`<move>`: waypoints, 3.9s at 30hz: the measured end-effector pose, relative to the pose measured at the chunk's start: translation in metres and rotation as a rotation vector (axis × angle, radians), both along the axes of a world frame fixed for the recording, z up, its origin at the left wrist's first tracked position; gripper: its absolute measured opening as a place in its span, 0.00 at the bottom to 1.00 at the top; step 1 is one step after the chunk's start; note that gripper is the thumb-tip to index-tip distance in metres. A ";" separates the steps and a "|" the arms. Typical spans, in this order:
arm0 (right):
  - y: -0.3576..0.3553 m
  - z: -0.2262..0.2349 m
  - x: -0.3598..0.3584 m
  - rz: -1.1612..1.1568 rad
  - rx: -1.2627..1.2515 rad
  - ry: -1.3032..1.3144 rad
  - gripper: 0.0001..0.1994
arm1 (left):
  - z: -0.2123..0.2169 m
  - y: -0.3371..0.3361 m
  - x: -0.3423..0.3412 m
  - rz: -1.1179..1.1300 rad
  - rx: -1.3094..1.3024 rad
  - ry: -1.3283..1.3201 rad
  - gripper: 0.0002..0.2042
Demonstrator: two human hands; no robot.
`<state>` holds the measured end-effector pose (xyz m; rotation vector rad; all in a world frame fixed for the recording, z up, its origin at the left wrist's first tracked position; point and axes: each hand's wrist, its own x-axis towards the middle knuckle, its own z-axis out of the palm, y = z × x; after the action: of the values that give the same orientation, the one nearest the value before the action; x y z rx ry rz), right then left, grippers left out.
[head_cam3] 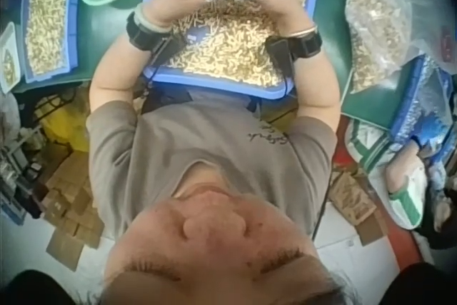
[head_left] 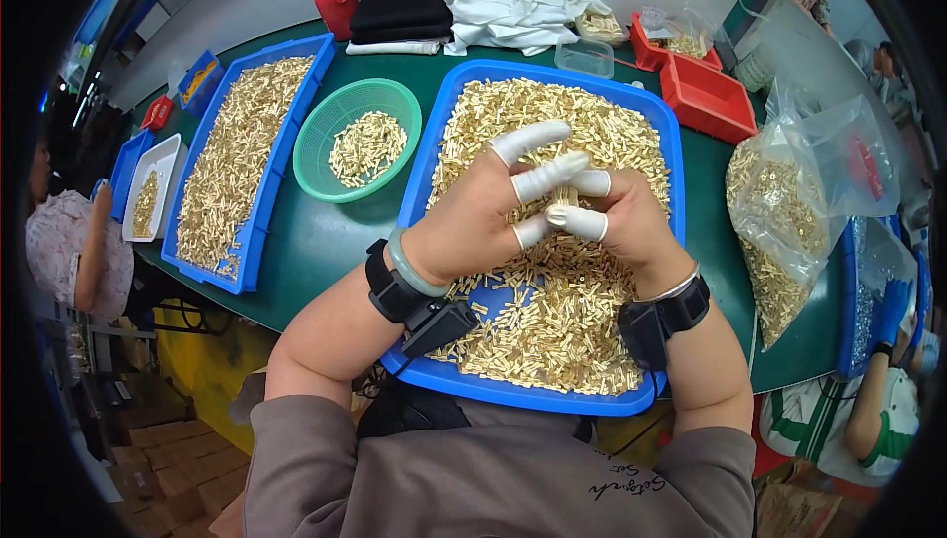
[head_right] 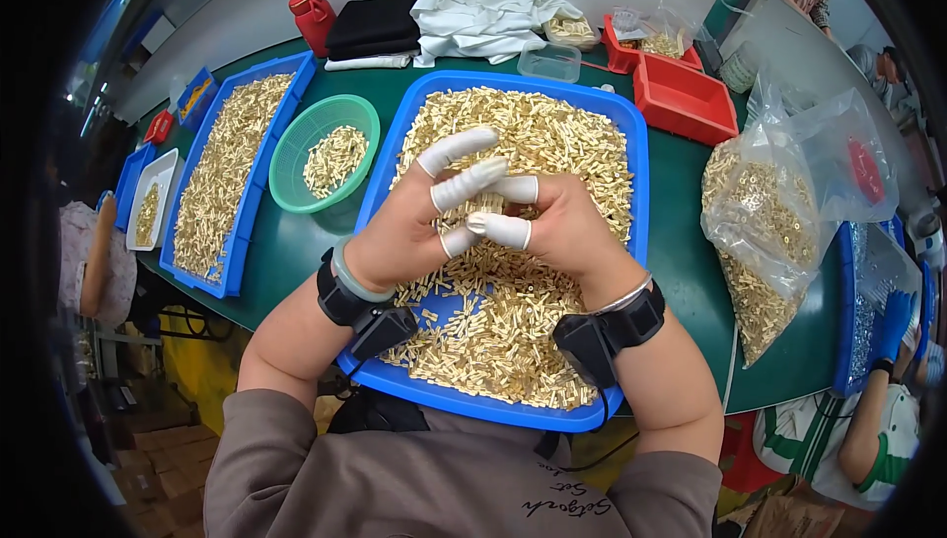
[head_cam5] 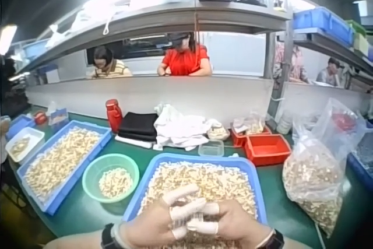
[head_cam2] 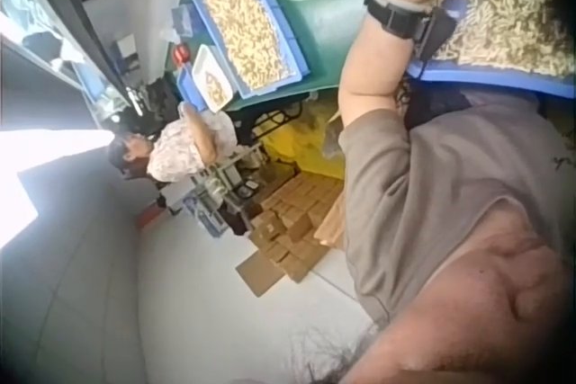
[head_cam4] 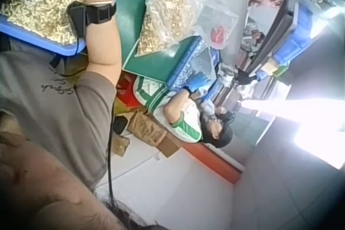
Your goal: The person picks up small metal parts from a blue tray, inspects them while holding them together, and then places the gathered parts into a green bowl.
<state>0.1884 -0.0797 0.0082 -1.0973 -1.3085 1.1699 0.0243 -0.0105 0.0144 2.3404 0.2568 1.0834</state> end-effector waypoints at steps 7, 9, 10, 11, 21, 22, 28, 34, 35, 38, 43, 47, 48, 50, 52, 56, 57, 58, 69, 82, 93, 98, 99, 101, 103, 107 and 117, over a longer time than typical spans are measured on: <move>-0.001 0.004 -0.001 0.076 -0.169 0.103 0.07 | 0.002 0.000 -0.003 -0.082 -0.008 0.079 0.15; 0.002 0.001 -0.002 -0.070 -0.077 0.097 0.09 | 0.000 0.000 -0.004 -0.060 -0.085 0.060 0.14; 0.003 0.001 -0.002 -0.068 -0.076 0.096 0.09 | -0.002 0.002 -0.005 -0.055 -0.134 0.077 0.13; 0.003 0.001 -0.002 -0.117 -0.069 0.101 0.09 | -0.003 0.003 -0.007 -0.048 -0.183 0.096 0.12; 0.003 0.001 -0.004 -0.237 0.034 0.081 0.12 | -0.004 0.002 -0.009 -0.047 -0.228 0.188 0.09; 0.003 0.001 -0.004 -0.236 0.034 0.082 0.12 | -0.004 0.002 -0.008 -0.042 -0.237 0.161 0.09; 0.003 0.001 -0.004 -0.240 0.029 0.073 0.12 | -0.008 0.004 -0.009 -0.071 -0.418 0.181 0.08; 0.004 0.001 -0.003 -0.219 0.035 0.083 0.12 | -0.010 0.004 -0.008 -0.143 -0.896 0.112 0.08; 0.004 0.000 -0.003 -0.222 0.029 0.087 0.12 | -0.009 0.004 -0.008 -0.146 -0.960 0.105 0.08; 0.004 0.000 -0.003 -0.229 0.017 0.092 0.12 | -0.008 0.003 -0.008 -0.150 -1.035 0.099 0.08; 0.003 0.001 -0.004 -0.229 0.021 0.069 0.12 | -0.010 0.006 -0.009 -0.144 -0.928 0.180 0.08; 0.004 0.001 -0.005 -0.228 0.023 0.044 0.12 | 0.003 0.008 -0.018 -0.058 -0.415 0.383 0.09; 0.003 0.001 -0.005 -0.234 0.014 0.048 0.12 | 0.009 0.006 -0.022 -0.018 -0.197 0.463 0.09; 0.001 0.000 -0.005 -0.237 0.001 0.058 0.12 | 0.025 0.013 -0.036 0.092 -0.072 0.479 0.09; 0.001 0.003 -0.004 -0.224 0.006 0.040 0.12 | 0.041 0.026 -0.055 0.319 0.050 0.524 0.11; 0.005 -0.001 -0.005 -0.195 0.007 0.052 0.12 | 0.048 0.048 -0.089 0.550 0.209 0.569 0.14; 0.005 -0.002 -0.004 -0.188 0.006 0.053 0.12 | 0.049 0.048 -0.090 0.598 0.290 0.565 0.14; 0.004 -0.003 -0.003 -0.190 0.007 0.057 0.12 | 0.048 0.046 -0.088 0.596 0.293 0.568 0.14; 0.004 -0.001 -0.006 -0.173 -0.020 0.045 0.10 | 0.021 0.050 -0.041 -0.023 0.801 0.762 0.17; 0.004 -0.003 -0.005 -0.138 -0.003 0.000 0.10 | -0.001 0.058 -0.012 -0.050 0.600 0.961 0.04; 0.003 -0.004 -0.009 -0.193 0.069 -0.112 0.11 | 0.031 0.034 -0.005 0.102 -0.627 0.559 0.08; 0.004 -0.008 -0.006 -0.194 0.221 -0.054 0.14 | 0.014 0.023 -0.004 -0.113 -1.030 0.258 0.09; 0.005 -0.010 -0.007 -0.201 0.206 -0.004 0.14 | 0.011 0.020 -0.002 -0.142 -1.102 0.186 0.09; 0.006 -0.010 -0.008 -0.211 0.178 0.096 0.15 | 0.005 0.014 0.001 -0.199 -1.241 0.038 0.09; 0.006 -0.008 -0.006 -0.202 0.172 0.069 0.15 | 0.000 0.013 0.002 -0.213 -1.275 0.015 0.09; 0.005 -0.005 -0.004 -0.168 0.124 -0.063 0.16 | -0.007 0.013 -0.001 -0.244 -1.390 0.030 0.10; 0.011 -0.018 0.005 -0.077 0.322 -0.454 0.15 | -0.010 0.012 -0.006 -0.233 -1.500 0.093 0.09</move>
<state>0.1932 -0.0689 -0.0100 -1.1970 -1.7149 0.6378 0.0187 0.0016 0.0047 1.0031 0.5571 0.3432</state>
